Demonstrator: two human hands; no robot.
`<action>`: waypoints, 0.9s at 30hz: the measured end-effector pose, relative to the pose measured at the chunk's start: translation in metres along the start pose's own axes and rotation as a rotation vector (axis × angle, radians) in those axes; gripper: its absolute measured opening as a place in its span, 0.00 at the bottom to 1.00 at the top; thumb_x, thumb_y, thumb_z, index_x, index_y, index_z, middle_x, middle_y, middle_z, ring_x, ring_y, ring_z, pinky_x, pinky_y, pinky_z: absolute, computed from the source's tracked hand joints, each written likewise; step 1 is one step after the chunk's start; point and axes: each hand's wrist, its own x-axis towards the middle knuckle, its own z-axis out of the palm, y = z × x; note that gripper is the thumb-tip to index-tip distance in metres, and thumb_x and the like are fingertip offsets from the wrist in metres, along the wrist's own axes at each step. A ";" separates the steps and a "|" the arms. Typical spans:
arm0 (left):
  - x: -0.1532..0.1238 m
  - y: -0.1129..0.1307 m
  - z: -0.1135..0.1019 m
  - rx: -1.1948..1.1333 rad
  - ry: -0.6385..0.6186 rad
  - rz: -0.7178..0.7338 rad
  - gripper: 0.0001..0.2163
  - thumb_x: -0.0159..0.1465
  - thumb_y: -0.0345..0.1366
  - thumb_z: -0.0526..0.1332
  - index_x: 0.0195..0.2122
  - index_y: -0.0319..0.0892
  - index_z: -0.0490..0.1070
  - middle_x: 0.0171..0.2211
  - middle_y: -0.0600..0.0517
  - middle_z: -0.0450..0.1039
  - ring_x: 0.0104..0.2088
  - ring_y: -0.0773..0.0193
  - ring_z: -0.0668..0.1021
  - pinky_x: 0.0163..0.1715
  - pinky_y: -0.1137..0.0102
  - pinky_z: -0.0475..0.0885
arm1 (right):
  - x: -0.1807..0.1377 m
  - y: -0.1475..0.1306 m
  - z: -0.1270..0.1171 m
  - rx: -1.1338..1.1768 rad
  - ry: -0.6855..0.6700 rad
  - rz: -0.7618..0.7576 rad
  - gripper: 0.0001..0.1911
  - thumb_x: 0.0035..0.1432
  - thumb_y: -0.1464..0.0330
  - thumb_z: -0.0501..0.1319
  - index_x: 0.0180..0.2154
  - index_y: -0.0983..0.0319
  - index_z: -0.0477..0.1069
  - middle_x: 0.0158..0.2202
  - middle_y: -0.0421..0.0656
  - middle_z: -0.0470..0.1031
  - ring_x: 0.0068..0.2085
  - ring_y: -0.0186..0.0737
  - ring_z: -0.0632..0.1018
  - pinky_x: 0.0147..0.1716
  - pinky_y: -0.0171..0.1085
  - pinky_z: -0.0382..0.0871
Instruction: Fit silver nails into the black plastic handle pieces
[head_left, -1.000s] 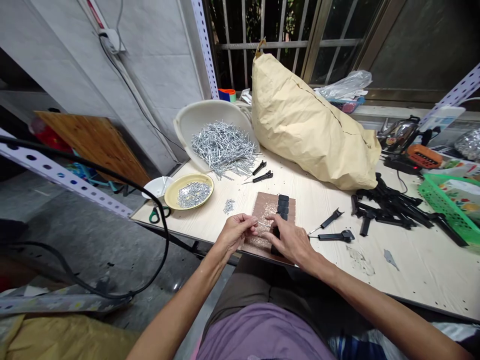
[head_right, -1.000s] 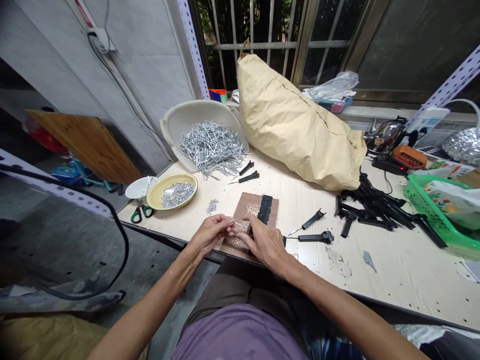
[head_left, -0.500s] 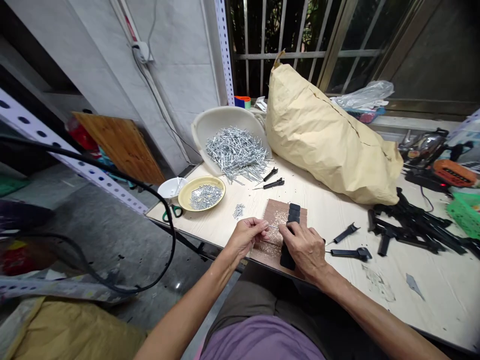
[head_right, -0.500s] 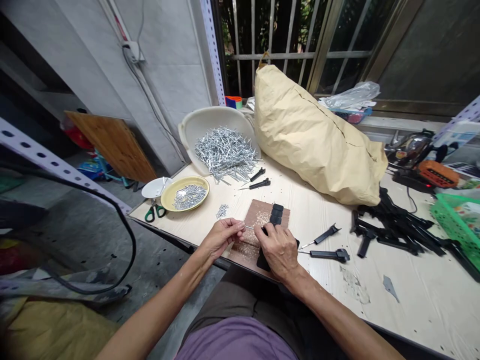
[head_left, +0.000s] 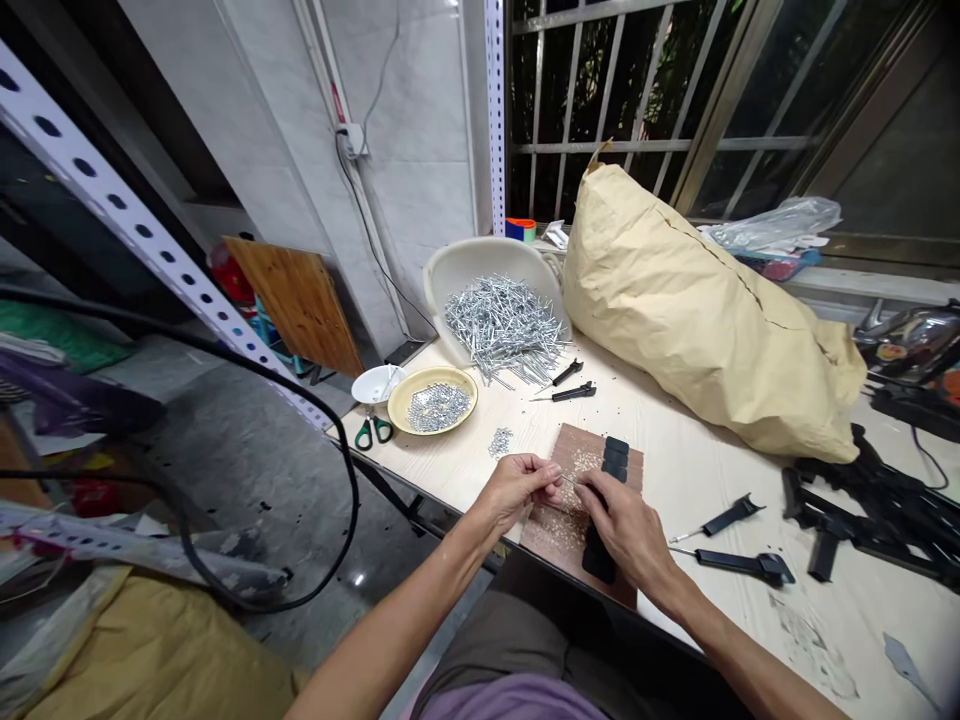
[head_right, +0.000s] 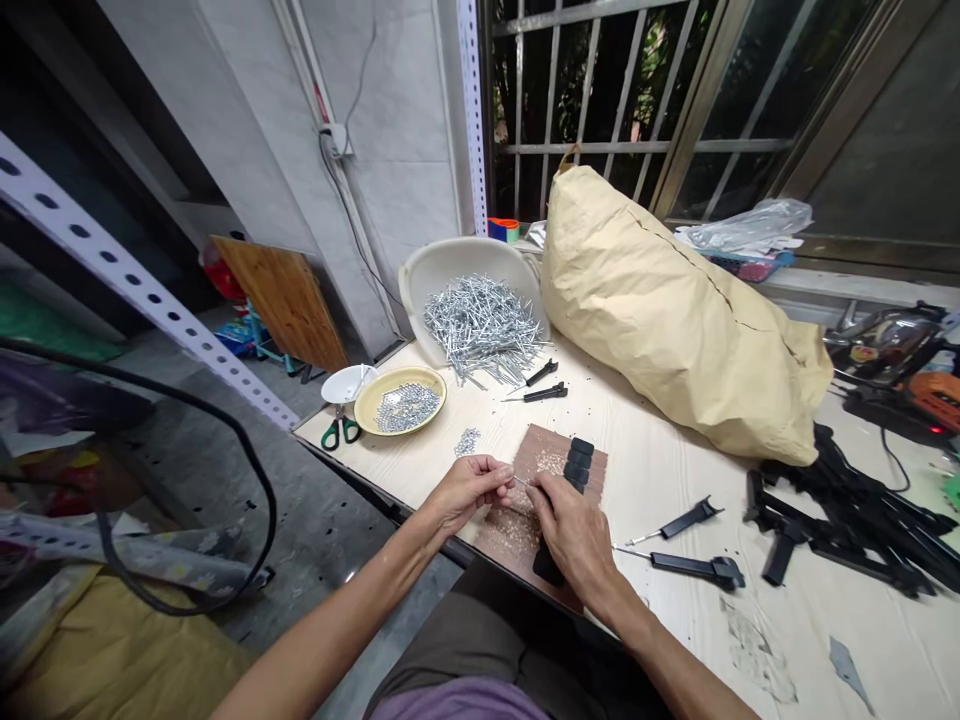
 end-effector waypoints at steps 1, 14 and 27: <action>0.000 0.000 0.000 0.006 0.003 0.008 0.17 0.43 0.41 0.73 0.25 0.34 0.71 0.21 0.53 0.72 0.18 0.72 0.73 0.24 0.73 0.73 | 0.001 0.000 0.000 0.061 -0.028 0.016 0.13 0.66 0.60 0.47 0.37 0.56 0.67 0.30 0.38 0.73 0.29 0.36 0.74 0.25 0.32 0.61; 0.001 0.003 0.004 -0.137 0.011 -0.054 0.16 0.55 0.42 0.67 0.34 0.31 0.75 0.26 0.48 0.75 0.22 0.72 0.75 0.29 0.72 0.77 | -0.002 0.000 -0.012 -0.023 0.000 0.049 0.12 0.66 0.60 0.46 0.40 0.56 0.66 0.35 0.37 0.72 0.33 0.34 0.74 0.27 0.31 0.59; 0.004 -0.003 0.009 0.178 0.040 0.047 0.17 0.46 0.41 0.71 0.30 0.33 0.74 0.21 0.54 0.72 0.20 0.72 0.74 0.24 0.76 0.72 | -0.008 0.002 -0.008 -0.261 -0.010 0.017 0.13 0.67 0.61 0.46 0.41 0.55 0.67 0.33 0.38 0.71 0.31 0.32 0.73 0.24 0.31 0.54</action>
